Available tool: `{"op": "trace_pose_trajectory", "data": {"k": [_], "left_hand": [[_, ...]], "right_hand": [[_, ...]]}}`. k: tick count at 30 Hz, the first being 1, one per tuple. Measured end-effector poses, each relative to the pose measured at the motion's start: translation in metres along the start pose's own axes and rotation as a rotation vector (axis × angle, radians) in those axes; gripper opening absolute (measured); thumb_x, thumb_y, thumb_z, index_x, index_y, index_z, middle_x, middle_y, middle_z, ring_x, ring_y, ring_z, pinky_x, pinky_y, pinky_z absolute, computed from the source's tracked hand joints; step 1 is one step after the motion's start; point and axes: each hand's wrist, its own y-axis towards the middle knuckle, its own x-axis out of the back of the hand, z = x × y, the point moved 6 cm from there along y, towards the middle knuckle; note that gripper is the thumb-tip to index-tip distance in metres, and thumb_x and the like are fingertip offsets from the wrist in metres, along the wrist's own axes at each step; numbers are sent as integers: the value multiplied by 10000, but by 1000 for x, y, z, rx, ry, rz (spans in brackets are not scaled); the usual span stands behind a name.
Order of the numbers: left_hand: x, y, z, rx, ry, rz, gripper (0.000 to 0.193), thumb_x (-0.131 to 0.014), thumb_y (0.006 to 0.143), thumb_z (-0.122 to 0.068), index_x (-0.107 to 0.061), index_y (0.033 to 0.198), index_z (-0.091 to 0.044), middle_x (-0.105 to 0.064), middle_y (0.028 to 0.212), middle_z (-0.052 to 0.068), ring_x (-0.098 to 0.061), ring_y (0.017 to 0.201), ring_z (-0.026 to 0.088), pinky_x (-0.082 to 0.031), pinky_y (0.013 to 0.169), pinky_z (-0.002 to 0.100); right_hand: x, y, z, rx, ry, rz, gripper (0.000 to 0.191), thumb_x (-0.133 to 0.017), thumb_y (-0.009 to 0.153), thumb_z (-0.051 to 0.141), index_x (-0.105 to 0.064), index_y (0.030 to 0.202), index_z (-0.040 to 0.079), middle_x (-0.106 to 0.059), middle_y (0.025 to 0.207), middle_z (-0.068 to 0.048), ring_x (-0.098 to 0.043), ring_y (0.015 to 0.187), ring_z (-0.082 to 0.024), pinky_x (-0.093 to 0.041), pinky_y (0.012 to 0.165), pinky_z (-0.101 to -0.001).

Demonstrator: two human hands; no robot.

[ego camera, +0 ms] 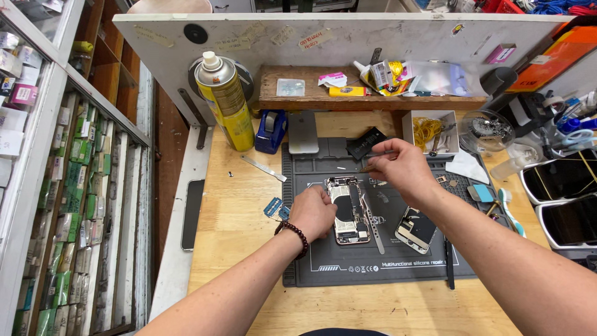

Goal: The person uses a screwdriver and tweezers to remove screws and small components from a disassembled smartphone chassis on a workbench. The person repeatedly picks up and places down tools while manipulating internal parts of the phone.

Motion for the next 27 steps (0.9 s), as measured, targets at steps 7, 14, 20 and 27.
{"op": "trace_pose_trajectory", "data": {"k": [7, 14, 20, 27], "left_hand": [[-6, 7, 8, 31, 74, 16, 134, -733, 863, -119, -626, 846, -39, -724, 689, 123, -725, 544, 231, -589, 500, 349], [-3, 7, 7, 87, 30, 80, 117, -719, 866, -63, -607, 883, -34, -723, 696, 121, -729, 557, 222, -600, 490, 343], [-1, 5, 5, 87, 19, 78, 122, -720, 870, -69, -603, 877, -32, -722, 688, 121, -733, 559, 224, -602, 481, 346], [0, 4, 6, 83, 11, 60, 124, -726, 867, -70, -608, 857, -32, -725, 687, 122, -731, 553, 223, -604, 481, 344]], "right_hand": [[-10, -1, 7, 47, -175, 10, 236, -666, 903, 3, -639, 1137, -17, -708, 968, -97, -726, 850, -176, -629, 743, -299], [-17, -7, 25, 144, -481, -3, 211, -664, 913, 62, -663, 1115, 3, -755, 951, -101, -762, 813, -204, -614, 743, -340], [-48, -11, 55, 436, -776, 135, 264, -614, 830, 7, -683, 1082, 41, -772, 946, -134, -755, 903, -294, -583, 812, -391], [-63, -2, 62, 401, -1050, 193, 170, -627, 968, 116, -724, 1104, 85, -755, 1013, -163, -714, 1004, -333, -552, 896, -407]]}}
